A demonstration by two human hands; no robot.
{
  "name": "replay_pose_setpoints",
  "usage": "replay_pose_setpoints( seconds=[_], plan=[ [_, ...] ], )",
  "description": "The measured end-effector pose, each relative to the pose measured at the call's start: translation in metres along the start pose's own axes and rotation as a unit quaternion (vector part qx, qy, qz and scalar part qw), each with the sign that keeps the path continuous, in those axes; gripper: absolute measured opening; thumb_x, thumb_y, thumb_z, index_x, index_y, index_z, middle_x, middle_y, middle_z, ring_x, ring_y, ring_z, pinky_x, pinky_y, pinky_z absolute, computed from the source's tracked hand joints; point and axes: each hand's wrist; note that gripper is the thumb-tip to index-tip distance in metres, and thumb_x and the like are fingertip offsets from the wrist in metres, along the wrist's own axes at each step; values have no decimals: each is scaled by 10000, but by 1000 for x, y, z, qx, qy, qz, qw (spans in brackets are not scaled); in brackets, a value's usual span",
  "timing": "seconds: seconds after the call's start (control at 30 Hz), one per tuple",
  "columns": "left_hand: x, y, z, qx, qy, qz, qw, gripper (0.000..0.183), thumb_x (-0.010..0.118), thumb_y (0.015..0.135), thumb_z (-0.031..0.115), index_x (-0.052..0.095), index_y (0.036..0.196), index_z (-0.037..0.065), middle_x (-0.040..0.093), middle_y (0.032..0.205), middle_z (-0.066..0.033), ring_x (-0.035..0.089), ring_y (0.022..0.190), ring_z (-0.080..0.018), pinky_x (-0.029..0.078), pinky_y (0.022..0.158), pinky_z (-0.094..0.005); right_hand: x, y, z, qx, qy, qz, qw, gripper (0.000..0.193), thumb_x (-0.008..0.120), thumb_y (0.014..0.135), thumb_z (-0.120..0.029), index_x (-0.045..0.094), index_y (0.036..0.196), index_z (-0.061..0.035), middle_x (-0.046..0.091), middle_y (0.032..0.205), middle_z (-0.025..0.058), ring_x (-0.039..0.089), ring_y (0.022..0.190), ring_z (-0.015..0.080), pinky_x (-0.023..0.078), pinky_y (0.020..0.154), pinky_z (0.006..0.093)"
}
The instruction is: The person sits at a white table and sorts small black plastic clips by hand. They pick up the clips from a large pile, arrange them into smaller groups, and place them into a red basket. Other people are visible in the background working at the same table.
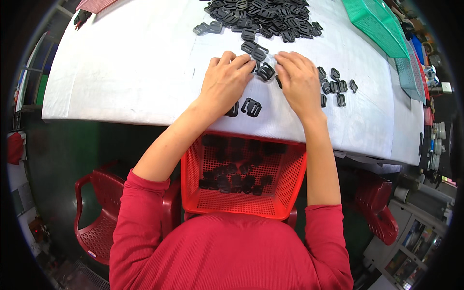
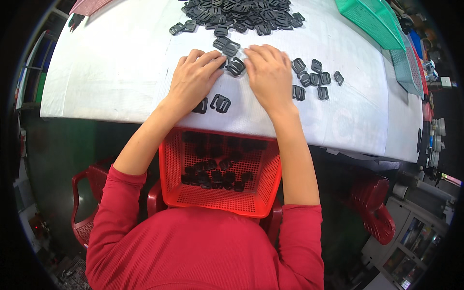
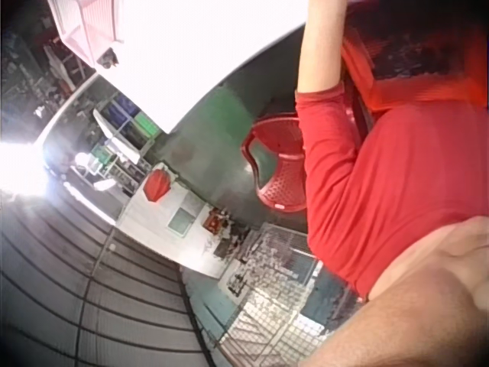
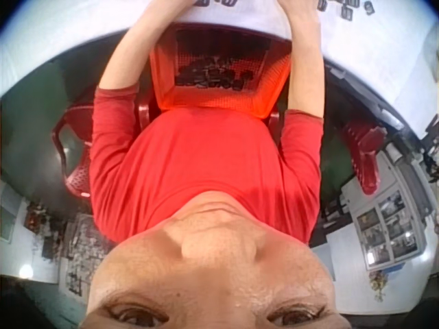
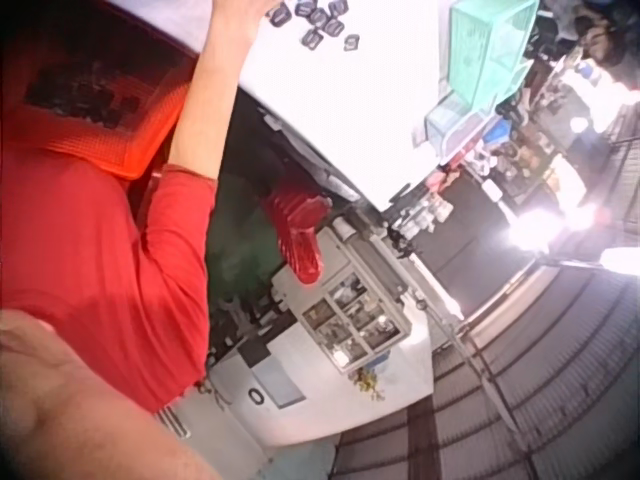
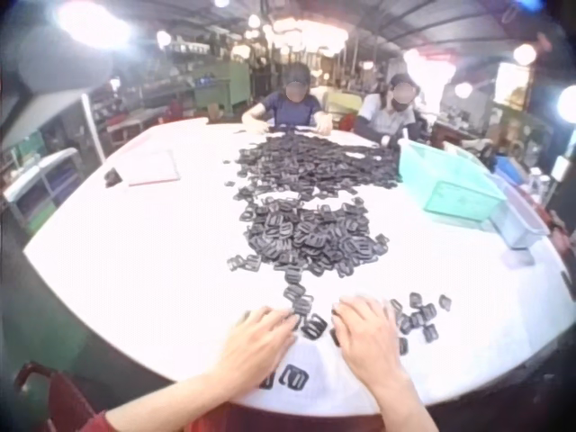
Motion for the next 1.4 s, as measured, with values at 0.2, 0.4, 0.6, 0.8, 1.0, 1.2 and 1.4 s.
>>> replay_pose_setpoints(
  seconds=[0.2,0.4,0.6,0.8,1.0,1.2,1.4],
  plan=[
    [-13,4,0,-72,-67,-101,990,217,683,830,175,713,1037,118,688,954,-28,601,952,-214,463,817,-342,24,24,-4,12,114,-2,993,243,686,832,-217,710,1052,-116,680,1088,16,593,1046,214,447,891,392],
    [-14,18,-20,-36,-47,18,998,231,642,857,129,712,1071,84,680,990,-41,598,930,-247,498,798,-339,26,30,-1,-28,11,-23,999,186,686,831,-222,725,975,-111,694,996,-2,608,976,200,453,833,405],
    [0,26,-22,11,27,-42,999,348,585,746,-17,718,1049,91,683,1068,-22,575,982,-230,460,873,-370,11,36,1,165,180,-41,969,135,656,868,-216,738,935,-131,706,915,27,620,929,227,463,805,401],
    [-1,40,-39,12,28,27,999,285,589,804,27,715,1053,86,682,1074,-25,581,953,-237,483,832,-362,1,38,25,51,71,-2,996,140,666,859,-209,740,947,-129,699,970,23,615,946,249,472,808,389],
    [27,66,-54,52,88,-24,994,225,645,840,178,720,1041,111,686,1065,31,579,965,-189,489,839,-342,4,-4,-17,-69,33,-39,996,156,694,819,-206,717,956,-134,673,1063,-20,560,1061,205,419,862,392],
    [32,64,-58,76,59,31,995,208,673,834,225,717,1010,124,685,1006,33,578,971,-177,489,837,-341,-17,-37,-17,65,-15,43,997,220,710,816,-205,716,1013,-108,656,1115,-2,542,1123,232,408,899,409],
    [33,68,-61,51,37,39,997,170,653,866,187,700,1010,111,684,938,-40,613,895,-211,496,803,-353,-22,-44,-17,45,72,11,996,255,679,846,-176,684,1076,-65,639,1169,86,569,1115,292,417,931,415]
  ],
)
Point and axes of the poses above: each hand's wrist, its own y-axis towards the middle knuckle, its own x-axis out of the palm, z = x × y
